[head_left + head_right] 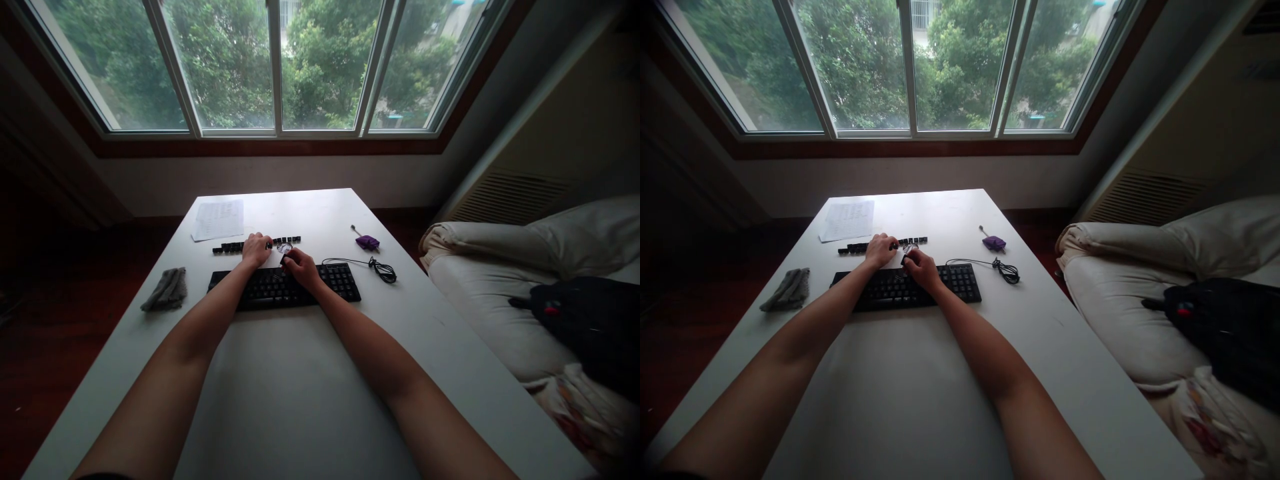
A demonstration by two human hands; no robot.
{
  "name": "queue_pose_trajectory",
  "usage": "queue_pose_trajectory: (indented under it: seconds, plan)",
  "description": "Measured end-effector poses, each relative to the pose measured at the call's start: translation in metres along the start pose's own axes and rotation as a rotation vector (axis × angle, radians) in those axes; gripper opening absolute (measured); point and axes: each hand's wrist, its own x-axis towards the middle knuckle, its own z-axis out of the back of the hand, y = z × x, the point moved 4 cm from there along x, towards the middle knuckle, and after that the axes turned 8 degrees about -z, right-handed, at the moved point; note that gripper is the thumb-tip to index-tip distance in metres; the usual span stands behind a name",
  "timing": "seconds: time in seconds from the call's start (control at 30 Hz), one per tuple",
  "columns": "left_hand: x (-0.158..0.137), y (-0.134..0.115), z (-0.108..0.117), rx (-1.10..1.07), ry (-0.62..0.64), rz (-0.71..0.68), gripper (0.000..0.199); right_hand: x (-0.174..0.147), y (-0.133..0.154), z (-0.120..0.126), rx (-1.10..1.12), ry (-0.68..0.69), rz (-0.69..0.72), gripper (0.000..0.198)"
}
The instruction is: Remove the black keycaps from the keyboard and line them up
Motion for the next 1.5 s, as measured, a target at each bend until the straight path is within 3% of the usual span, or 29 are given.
queue_pose_trajectory:
  seconds: [0.7,1.0,1.17,1.5]
  plan:
    - [-0.003,0.0,0.0,0.046,-0.017,0.023,0.021,-0.005,0.011,0.004,-0.016,0.013,-0.008,0.017]
    - [-0.01,-0.008,0.014,0.035,-0.06,0.02,0.021,0.0,0.002,0.002,0.013,-0.012,0.014,0.018]
    - [-0.026,-0.017,0.022,-0.015,-0.078,0.022,0.02,0.001,0.001,0.004,0.03,-0.061,0.013,0.028]
    - [-0.077,-0.056,0.041,-0.189,-0.054,-0.175,0.019,0.0,0.005,0.004,-0.055,-0.047,0.084,0.034]
